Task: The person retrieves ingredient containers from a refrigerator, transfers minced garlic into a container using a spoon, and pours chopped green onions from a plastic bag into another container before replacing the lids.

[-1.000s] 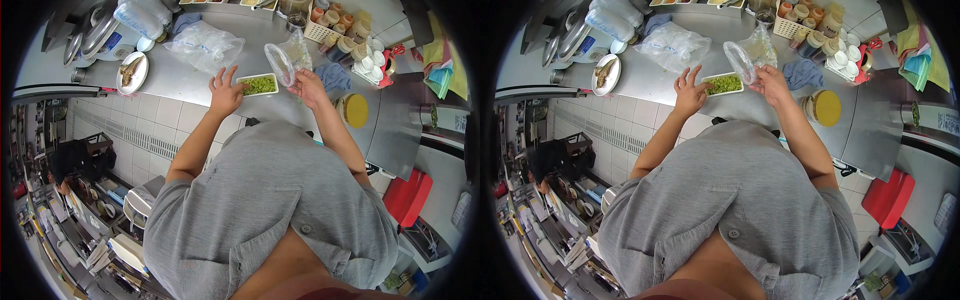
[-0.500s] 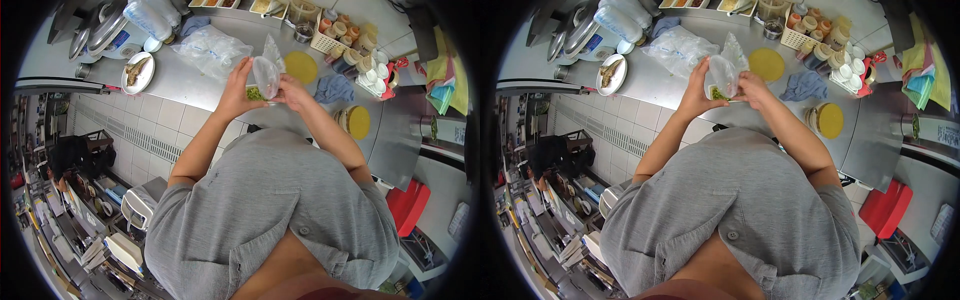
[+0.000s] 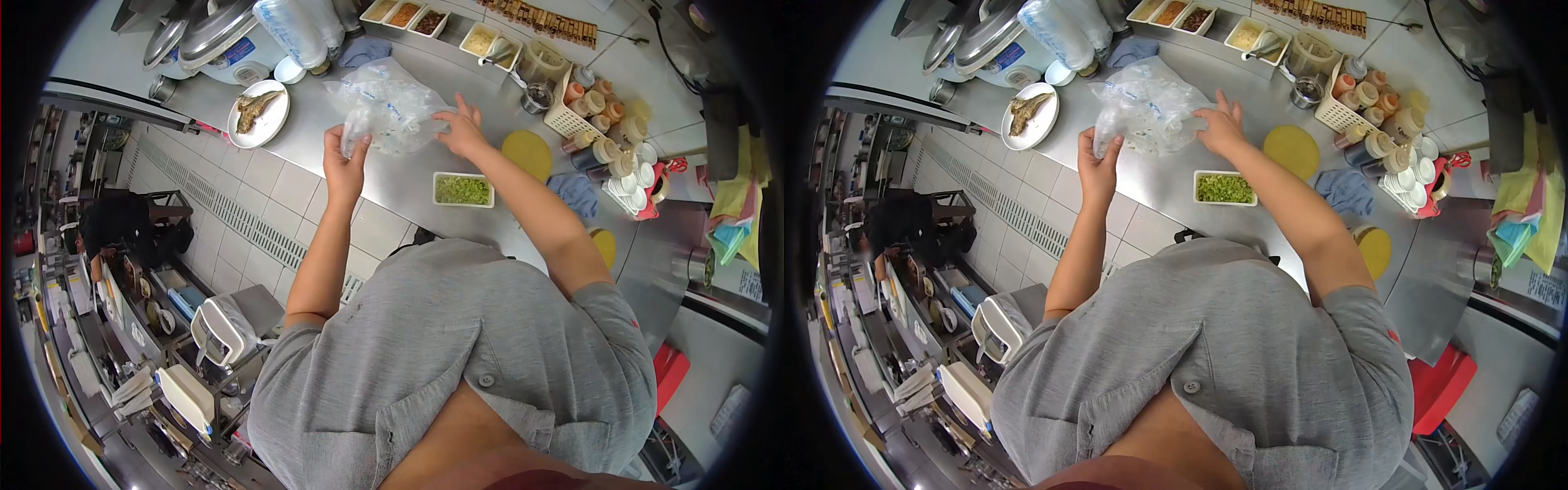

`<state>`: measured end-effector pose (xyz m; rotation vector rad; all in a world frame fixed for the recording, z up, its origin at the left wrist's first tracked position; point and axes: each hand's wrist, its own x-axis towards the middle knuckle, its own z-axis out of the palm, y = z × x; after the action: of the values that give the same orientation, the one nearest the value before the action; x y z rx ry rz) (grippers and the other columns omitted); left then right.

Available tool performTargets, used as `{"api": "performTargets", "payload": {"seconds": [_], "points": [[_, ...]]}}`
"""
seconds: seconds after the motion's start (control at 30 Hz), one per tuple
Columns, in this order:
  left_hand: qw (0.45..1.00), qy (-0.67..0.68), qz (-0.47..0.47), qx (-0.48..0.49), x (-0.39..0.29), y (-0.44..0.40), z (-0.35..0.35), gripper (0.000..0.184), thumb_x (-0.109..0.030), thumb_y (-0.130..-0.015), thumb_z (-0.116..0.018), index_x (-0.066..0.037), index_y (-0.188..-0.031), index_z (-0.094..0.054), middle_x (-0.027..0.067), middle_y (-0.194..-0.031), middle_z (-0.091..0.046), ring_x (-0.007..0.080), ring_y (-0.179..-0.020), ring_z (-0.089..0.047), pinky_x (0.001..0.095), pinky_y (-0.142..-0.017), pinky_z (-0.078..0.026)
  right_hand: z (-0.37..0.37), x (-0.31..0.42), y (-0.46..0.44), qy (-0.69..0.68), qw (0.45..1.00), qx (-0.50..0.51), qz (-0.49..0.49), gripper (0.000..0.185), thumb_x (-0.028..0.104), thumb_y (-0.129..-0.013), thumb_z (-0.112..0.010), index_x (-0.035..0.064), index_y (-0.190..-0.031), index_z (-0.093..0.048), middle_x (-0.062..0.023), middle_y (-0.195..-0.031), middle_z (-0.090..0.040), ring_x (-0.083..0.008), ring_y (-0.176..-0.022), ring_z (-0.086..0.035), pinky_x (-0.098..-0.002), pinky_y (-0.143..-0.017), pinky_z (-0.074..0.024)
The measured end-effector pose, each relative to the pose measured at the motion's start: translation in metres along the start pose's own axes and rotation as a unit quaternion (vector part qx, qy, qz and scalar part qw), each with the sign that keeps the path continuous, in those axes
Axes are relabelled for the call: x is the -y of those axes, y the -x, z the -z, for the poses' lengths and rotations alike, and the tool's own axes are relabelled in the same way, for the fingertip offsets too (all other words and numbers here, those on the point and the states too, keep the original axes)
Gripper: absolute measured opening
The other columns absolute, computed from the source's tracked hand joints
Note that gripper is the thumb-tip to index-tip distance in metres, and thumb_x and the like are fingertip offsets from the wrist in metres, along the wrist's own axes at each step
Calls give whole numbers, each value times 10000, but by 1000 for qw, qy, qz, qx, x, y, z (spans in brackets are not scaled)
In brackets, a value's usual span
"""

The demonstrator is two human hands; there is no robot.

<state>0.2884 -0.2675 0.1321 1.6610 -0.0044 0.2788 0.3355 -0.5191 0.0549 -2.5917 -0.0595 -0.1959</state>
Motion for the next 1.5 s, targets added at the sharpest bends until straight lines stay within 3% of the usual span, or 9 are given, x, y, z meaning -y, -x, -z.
{"api": "performTargets", "payload": {"seconds": [0.23,0.5,0.57,0.77,0.93,1.0,1.13,1.33,1.5], "points": [[966,-217,-136,23,16,-26,-12,236,-88,-878,-782,-67,-1075,-654,192,-1352,-616,251,-1173,-603,352,-1026,-447,30,36,-43,-226,963,146,19,421,101,-806,-778,89,-1219,-697,-97,-1275,-659,-256,-1104,-654,-384,-919,-528],[960,42,95,260,75,-64,-48,274,-85,-818,-817,-93,-1070,-711,220,-1635,-275,428,-1454,-323,485,-1143,-341,61,68,-21,-373,909,107,149,685,-102,-780,-649,107,-1428,-577,-80,-1487,-478,-155,-952,-610,-292,-782,-559],[945,-215,-121,213,39,-48,-58,310,-88,-892,-753,-63,-1195,-693,186,-1673,-180,348,-1535,-201,471,-1191,-286,84,70,-17,-399,905,119,88,706,-101,-781,-650,120,-1445,-563,-90,-1502,-467,-180,-997,-631,-292,-718,-572],[949,44,-121,287,42,-32,-80,355,-150,-940,-636,-64,-1279,-694,233,-1691,23,397,-1546,-146,485,-1222,-213,104,59,-2,-430,890,150,33,793,-87,-782,-643,158,-1520,-485,-107,-1538,-422,-168,-927,-631,-273,-611,-574],[955,-41,-28,293,84,-45,-96,352,-176,-1019,-392,11,-1164,-654,241,-1457,-474,324,-1229,-585,414,-1002,-485,124,80,21,-509,824,248,-19,804,-55,-806,-645,176,-1551,-447,-107,-1560,-408,-130,-840,-596,-268,-712,-568],[934,298,157,122,88,-56,-105,213,-62,-941,-473,9,-1041,-647,147,-1060,-651,266,-1000,-649,398,-858,-525,130,93,35,-506,826,249,-2,787,-41,-826,-647,186,-1553,-445,-104,-1579,-392,-140,-831,-598,-260,-781,-557],[942,-218,-255,22,60,-97,-96,202,37,-762,-630,-10,-955,-666,166,-881,-600,367,-863,-619,410,-774,-495,132,78,62,-422,892,153,54,739,-25,-861,-676,196,-1535,-469,-98,-1598,-364,-134,-1000,-617,-299,-857,-550],[870,-384,-297,87,64,-122,-86,163,-61,-800,-702,-44,-962,-709,200,-970,-624,415,-949,-605,448,-814,-502,189,-17,123,-441,891,3,-109,489,61,-942,-667,145,-1415,-573,-51,-1357,-617,-151,-1114,-628,-316,-920,-523],[722,-594,-294,197,1,-33,-92,477,-343,-803,-812,-173,-1228,-677,210,-1544,-401,408,-1315,-471,549,-969,-471,220,-70,209,-487,816,-180,-255,405,57,-958,-624,77,-1362,-593,-59,-1334,-635,-172,-1112,-635,-315,-949,-511]]}}
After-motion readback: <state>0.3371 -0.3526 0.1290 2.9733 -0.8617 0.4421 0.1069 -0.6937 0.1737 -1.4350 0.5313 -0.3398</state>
